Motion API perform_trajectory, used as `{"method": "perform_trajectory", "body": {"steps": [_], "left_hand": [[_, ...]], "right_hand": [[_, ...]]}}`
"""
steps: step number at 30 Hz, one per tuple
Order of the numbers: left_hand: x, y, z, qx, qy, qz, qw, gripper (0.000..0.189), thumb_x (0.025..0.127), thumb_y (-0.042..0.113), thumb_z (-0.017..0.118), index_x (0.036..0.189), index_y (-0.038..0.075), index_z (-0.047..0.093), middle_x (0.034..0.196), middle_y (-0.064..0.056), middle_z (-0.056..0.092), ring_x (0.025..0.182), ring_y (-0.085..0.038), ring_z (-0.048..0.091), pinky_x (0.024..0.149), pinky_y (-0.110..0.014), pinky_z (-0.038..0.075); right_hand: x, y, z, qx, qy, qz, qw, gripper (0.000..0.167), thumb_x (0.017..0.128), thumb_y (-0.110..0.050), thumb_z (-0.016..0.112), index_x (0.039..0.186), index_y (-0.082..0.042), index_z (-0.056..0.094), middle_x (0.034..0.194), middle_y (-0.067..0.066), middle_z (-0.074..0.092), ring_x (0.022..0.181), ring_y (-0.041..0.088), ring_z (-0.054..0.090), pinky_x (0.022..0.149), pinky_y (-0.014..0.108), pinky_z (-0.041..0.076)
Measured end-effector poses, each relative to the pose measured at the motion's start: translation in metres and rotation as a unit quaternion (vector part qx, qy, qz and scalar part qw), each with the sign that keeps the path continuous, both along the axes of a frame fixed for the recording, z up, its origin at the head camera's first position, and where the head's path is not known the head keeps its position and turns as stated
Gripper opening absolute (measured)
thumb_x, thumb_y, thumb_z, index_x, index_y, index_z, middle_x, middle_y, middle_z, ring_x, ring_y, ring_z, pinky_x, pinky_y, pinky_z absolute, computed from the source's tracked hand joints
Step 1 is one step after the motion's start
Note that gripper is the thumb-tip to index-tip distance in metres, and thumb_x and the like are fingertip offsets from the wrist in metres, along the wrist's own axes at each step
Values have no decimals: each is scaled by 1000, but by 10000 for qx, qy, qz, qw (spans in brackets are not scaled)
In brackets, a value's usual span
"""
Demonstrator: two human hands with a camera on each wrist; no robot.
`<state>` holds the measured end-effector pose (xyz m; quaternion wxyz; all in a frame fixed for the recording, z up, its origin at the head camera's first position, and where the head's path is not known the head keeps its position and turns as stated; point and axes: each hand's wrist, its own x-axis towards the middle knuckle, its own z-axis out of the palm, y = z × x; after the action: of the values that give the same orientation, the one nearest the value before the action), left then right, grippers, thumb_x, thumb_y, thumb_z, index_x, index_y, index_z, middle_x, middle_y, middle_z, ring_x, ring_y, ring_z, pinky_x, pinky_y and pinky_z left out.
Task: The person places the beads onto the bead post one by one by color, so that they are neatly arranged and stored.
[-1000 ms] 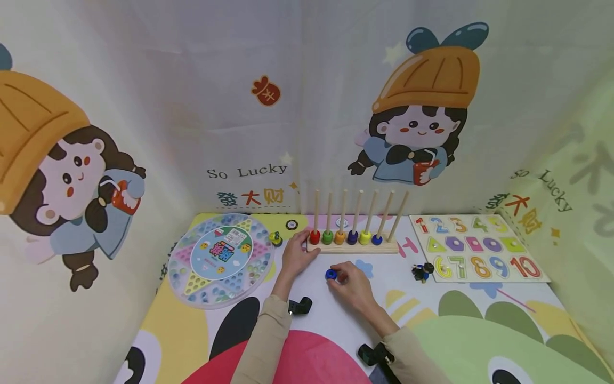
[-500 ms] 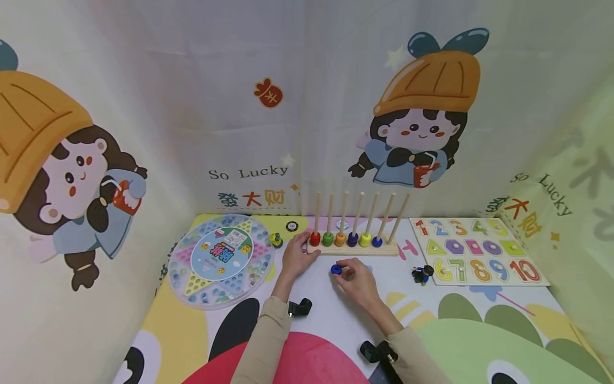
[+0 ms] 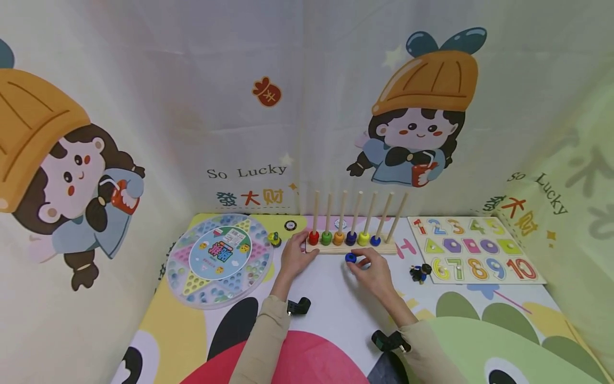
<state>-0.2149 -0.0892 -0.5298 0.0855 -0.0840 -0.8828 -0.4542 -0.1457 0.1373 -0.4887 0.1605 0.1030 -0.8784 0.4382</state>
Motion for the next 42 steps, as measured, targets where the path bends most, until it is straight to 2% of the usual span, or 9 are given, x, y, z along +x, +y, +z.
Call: {"method": "perform_trajectory", "body": {"steps": [3, 10, 17, 26, 36, 42], "left_hand": [[-1, 0, 0, -5, 49, -2, 10000, 62, 82, 21, 79, 136, -1, 57, 139, -17, 54, 117, -33, 54, 91, -46, 50], [-2, -1, 0, 11, 15, -13, 10000, 63, 83, 22, 79, 136, -1, 56, 138, -17, 54, 117, -33, 54, 91, -46, 50], [-1, -1, -1, 14, 23, 19, 10000, 62, 83, 21, 79, 136, -1, 57, 137, -17, 55, 121, -35, 53, 97, -49, 46], [0, 0, -1, -22, 16, 17, 10000, 62, 82, 21, 79, 136, -1, 56, 139, -18, 54, 124, -36, 51, 101, -51, 44], [0, 0, -1, -68, -42, 15, 10000, 63, 82, 21, 79, 136, -1, 56, 139, -18, 54, 124, -36, 51, 101, -50, 44], [1, 0, 1, -45, 113, -5, 9999, 63, 81, 21, 79, 135, -2, 57, 137, -19, 55, 121, -36, 53, 98, -50, 46]], "right_hand": [[-3, 6, 6, 6, 60, -21, 10000, 33, 76, -3, 83, 106, 1, 72, 96, 14, 70, 67, 23, 68, 67, 42, 54], [-7, 19, 16, -33, 125, -52, 9999, 30, 77, -4, 82, 104, 2, 72, 98, 17, 69, 70, 26, 67, 58, 23, 50], [-10, 28, 24, 61, 146, -120, 9998, 30, 76, -4, 82, 103, 3, 72, 98, 17, 69, 70, 26, 68, 61, 27, 52], [-15, 35, 35, 49, 331, -137, 9993, 31, 77, -2, 82, 105, 4, 71, 96, 18, 68, 70, 30, 66, 56, 18, 49], [-25, 42, 52, -93, 917, -342, 9952, 30, 76, 3, 81, 104, 6, 71, 94, 20, 67, 66, 32, 65, 53, 7, 42], [-31, 45, 70, -15, 1193, -506, 9916, 30, 77, 1, 81, 105, 4, 72, 94, 18, 67, 65, 29, 65, 54, 7, 40]]}}
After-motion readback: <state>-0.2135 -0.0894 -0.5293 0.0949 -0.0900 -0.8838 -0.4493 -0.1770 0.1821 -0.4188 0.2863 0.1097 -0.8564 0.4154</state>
